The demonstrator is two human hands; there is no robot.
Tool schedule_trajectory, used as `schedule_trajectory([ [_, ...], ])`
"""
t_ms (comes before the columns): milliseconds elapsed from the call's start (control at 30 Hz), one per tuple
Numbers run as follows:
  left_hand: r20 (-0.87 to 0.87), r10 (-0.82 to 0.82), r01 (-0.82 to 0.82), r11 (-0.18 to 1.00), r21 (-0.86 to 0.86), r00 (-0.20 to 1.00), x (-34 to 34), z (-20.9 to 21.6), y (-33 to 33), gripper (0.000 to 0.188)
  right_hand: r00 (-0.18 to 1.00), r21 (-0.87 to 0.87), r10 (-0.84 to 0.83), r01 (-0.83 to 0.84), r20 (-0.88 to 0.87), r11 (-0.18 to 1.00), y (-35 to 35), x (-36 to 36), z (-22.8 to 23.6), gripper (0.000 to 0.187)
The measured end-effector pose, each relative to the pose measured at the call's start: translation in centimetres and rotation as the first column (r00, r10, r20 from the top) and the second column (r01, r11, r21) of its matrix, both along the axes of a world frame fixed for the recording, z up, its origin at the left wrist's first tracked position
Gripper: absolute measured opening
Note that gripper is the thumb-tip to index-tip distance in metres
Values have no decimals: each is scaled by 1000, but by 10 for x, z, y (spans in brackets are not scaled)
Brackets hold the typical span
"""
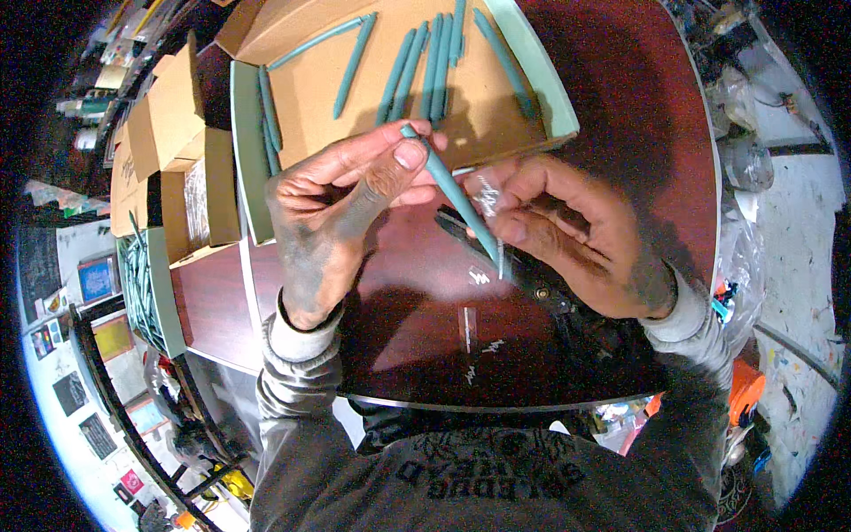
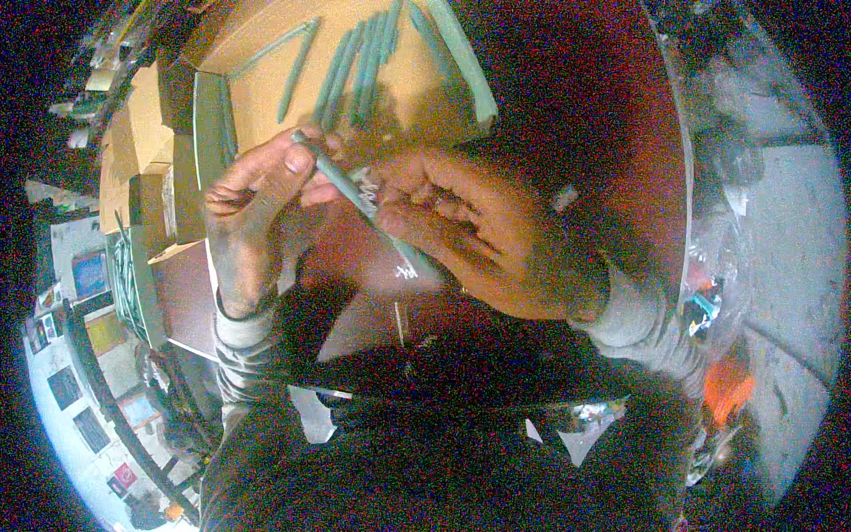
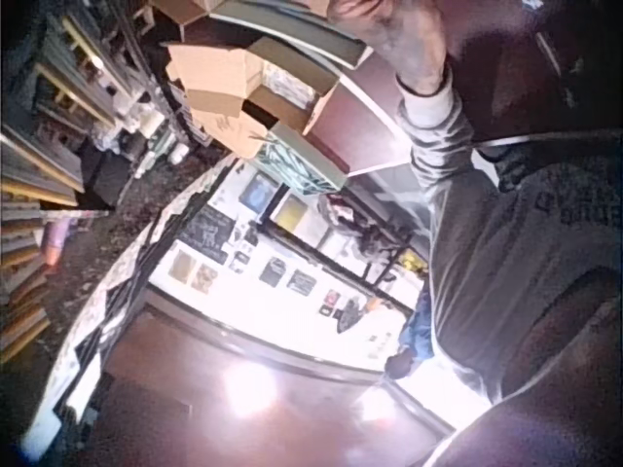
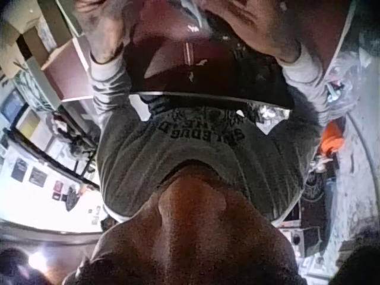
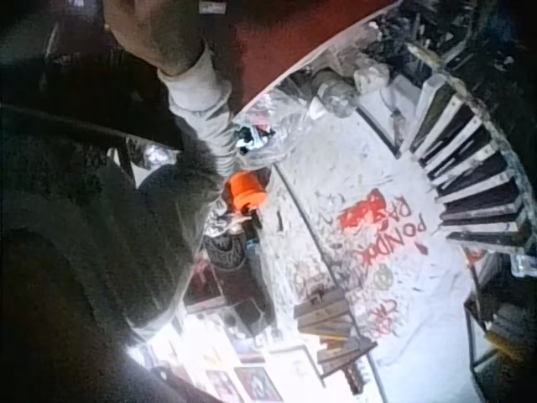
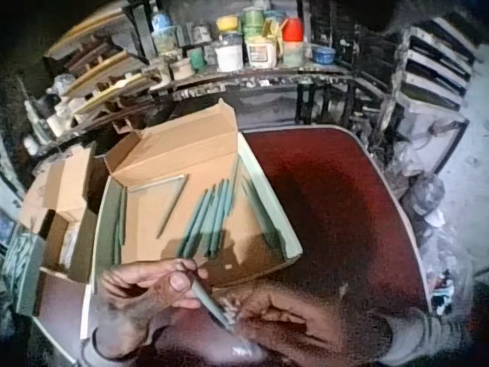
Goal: The person attaches small white plastic caps to the ends of green sticks by hand, moving the items from one box to another on a table.
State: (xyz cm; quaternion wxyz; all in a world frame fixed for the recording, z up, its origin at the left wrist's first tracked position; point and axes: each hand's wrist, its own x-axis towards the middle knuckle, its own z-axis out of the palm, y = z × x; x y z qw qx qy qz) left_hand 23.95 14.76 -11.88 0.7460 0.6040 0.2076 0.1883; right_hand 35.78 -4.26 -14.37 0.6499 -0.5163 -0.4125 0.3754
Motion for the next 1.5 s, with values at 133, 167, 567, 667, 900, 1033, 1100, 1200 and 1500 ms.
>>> schedule_trajectory([
  [133,19,49,-50,997,57,999,3,-4,-10,31,999,-126,32,-31,11,992,-1,1,0,15],
  [167,6,56,-57,995,79,998,3,0,-13,31,998,-162,60,-57,12,985,-1,3,2,14],
  [567,28,-50,44,980,195,998,-1,-7,-8,25,999,-96,10,-6,44,995,3,-1,-1,16],
  [667,-18,-94,96,953,286,995,-1,-5,-9,25,990,-129,20,-2,138,992,3,1,-2,17],
  [900,146,-183,153,969,196,972,-7,-16,-3,30,995,-159,27,-11,97,987,3,1,3,18],
  [1033,131,-213,174,951,255,968,-5,-14,-5,31,996,-173,27,-12,87,985,2,2,3,19],
  [1100,135,-211,176,955,237,968,-6,-11,-6,29,996,-159,33,-19,84,987,2,2,3,19],
  [1200,143,-197,163,962,221,970,-6,-9,-8,26,995,-138,45,-32,89,990,2,2,0,19],
  [1500,78,-123,103,970,220,989,-5,-6,-14,23,996,-175,69,-57,64,983,0,1,4,17],
])
